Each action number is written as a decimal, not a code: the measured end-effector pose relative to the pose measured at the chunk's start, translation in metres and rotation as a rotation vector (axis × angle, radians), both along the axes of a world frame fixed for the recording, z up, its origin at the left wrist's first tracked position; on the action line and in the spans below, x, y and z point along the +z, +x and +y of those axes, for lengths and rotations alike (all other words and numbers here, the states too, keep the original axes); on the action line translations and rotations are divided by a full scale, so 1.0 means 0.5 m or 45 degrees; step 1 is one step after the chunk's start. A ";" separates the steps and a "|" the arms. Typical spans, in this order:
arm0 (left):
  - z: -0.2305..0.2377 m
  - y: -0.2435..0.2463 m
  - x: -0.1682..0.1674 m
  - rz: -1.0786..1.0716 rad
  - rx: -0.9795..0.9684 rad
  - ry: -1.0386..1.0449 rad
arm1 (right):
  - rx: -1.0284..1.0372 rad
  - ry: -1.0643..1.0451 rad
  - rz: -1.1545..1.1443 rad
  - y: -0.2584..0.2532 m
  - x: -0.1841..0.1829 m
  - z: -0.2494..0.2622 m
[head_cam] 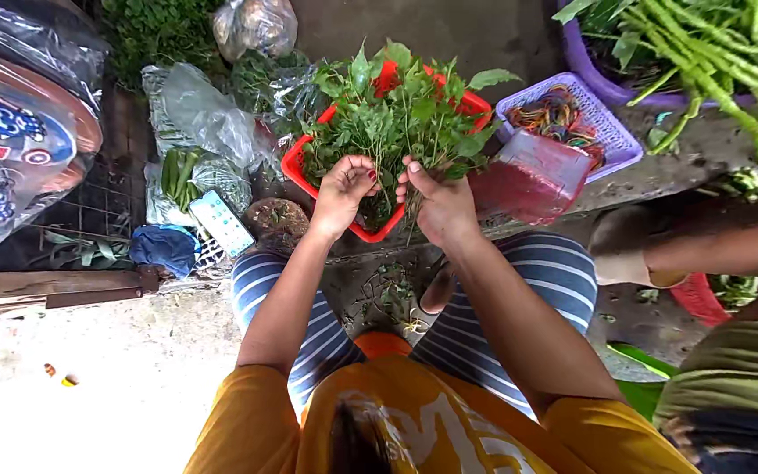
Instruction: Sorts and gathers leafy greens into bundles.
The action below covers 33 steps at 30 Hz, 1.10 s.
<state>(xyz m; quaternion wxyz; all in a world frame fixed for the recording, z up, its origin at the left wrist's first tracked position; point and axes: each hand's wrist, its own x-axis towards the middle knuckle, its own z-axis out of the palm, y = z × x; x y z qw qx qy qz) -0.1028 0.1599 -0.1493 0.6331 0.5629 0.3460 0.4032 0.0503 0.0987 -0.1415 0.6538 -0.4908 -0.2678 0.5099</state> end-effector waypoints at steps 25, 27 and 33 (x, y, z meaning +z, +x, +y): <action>-0.031 0.036 -0.022 -0.054 0.045 -0.013 | -0.144 -0.059 0.161 -0.006 0.001 0.009; -0.034 0.044 -0.023 -0.182 0.071 -0.177 | -0.149 -0.080 0.224 -0.002 0.005 0.009; -0.034 0.062 -0.017 -0.499 0.228 -0.783 | -0.172 -0.005 0.272 0.004 0.000 0.013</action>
